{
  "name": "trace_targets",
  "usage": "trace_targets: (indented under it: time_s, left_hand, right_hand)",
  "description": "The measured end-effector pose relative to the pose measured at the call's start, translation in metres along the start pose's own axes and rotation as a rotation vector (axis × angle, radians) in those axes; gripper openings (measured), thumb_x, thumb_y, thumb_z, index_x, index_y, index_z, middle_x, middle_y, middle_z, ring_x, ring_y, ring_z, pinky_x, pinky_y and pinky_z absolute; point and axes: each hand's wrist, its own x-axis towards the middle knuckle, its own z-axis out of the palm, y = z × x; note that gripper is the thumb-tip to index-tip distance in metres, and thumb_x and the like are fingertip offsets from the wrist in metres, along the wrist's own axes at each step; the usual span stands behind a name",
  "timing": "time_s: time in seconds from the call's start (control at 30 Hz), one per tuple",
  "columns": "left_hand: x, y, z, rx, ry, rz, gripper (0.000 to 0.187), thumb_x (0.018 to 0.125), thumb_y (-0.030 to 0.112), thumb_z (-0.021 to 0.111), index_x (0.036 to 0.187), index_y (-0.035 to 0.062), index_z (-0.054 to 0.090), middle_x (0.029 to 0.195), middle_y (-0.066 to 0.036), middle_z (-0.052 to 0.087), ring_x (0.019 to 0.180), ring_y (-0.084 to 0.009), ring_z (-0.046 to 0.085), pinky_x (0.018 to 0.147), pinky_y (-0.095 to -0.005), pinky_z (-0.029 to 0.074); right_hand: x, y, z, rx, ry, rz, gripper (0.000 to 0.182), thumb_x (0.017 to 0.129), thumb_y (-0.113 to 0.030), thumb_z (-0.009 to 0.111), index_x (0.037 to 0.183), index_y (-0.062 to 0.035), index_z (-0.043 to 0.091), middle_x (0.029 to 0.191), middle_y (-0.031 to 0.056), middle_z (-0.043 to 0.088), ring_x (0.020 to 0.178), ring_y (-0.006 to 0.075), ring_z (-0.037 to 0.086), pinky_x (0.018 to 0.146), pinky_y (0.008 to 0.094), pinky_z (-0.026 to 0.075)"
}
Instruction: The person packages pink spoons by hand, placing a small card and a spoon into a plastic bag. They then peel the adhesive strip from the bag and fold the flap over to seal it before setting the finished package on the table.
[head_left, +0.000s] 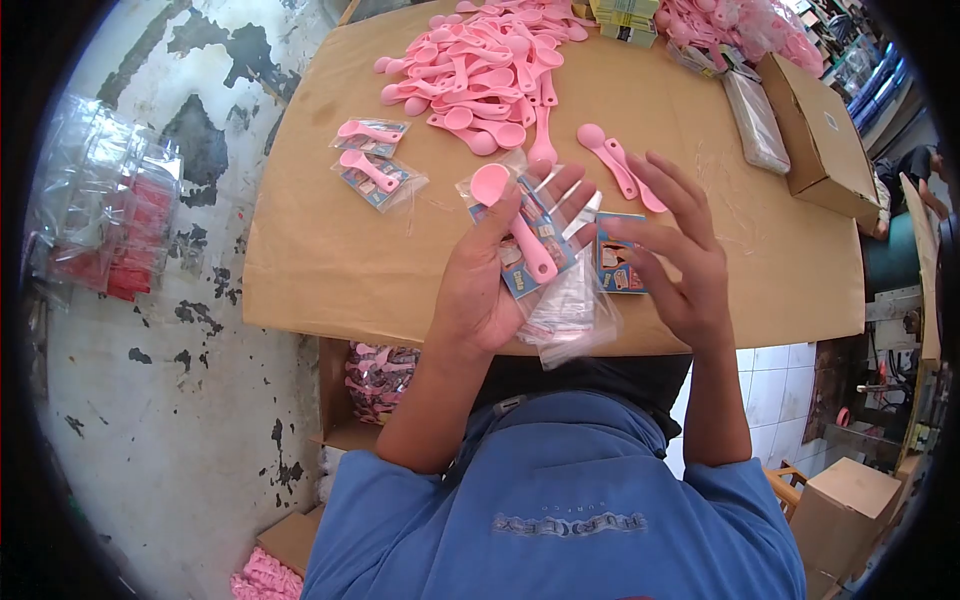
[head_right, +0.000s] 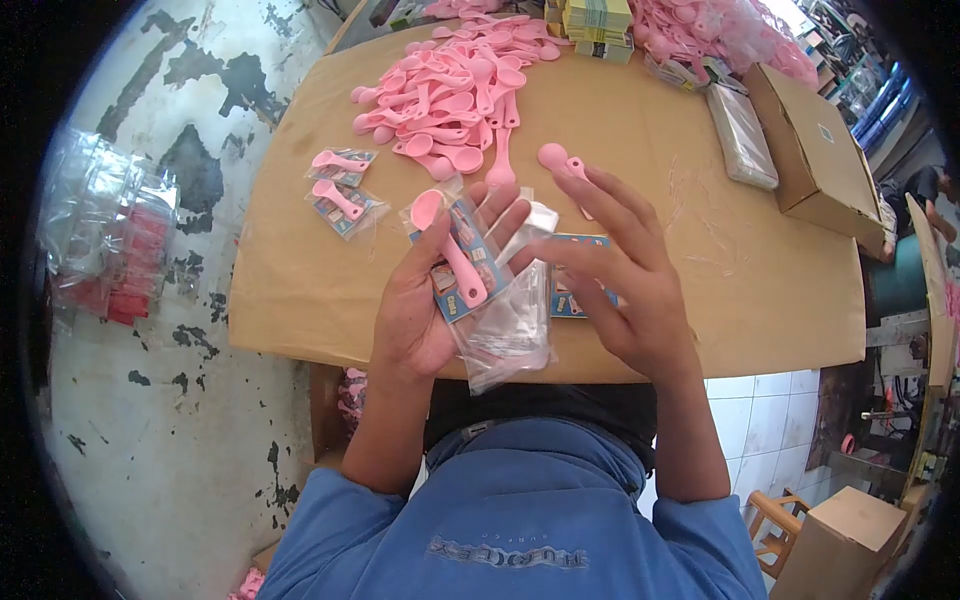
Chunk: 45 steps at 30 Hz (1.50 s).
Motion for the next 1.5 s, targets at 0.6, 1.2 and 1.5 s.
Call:
trace_targets:
  time_s: [0.6,1.2,1.5]
  left_hand:
    - [-0.010,-0.009,0.003,0.702,-0.054,0.157,0.045,0.105,0.010,0.064,0.147,-0.0042,0.054,0.122,-0.012,0.071,0.105,-0.0106,0.068,0.089,-0.0259,0.056]
    - [-0.031,-0.021,0.015,1.466,0.068,0.424,0.065,0.097,0.007,0.071,0.158,0.0054,0.048,0.066,0.010,0.030,0.058,-0.0027,0.029,0.053,-0.0243,0.023]
    - [-0.031,-0.022,0.016,1.218,0.025,0.208,0.055,0.102,0.008,0.067,0.154,-0.0006,0.049,0.086,-0.005,0.069,0.075,-0.0045,0.059,0.066,-0.0223,0.047]
  right_hand:
    - [0.007,-0.027,0.022,0.695,0.061,0.625,0.047,0.094,-0.005,0.077,0.136,-0.0014,0.056,0.084,0.0020,0.068,0.077,0.0064,0.062,0.068,0.0255,0.047]
    - [0.037,-0.010,0.033,-0.384,0.336,-0.182,0.030,0.076,0.001,0.080,0.105,-0.0048,0.074,0.109,0.0074,0.071,0.098,0.0304,0.065,0.085,0.0409,0.055]
    - [0.032,0.011,0.015,0.088,0.494,0.175,0.019,0.084,0.005,0.070,0.102,-0.0008,0.069,0.109,0.0129,0.071,0.103,0.0286,0.070,0.087,0.0394,0.056]
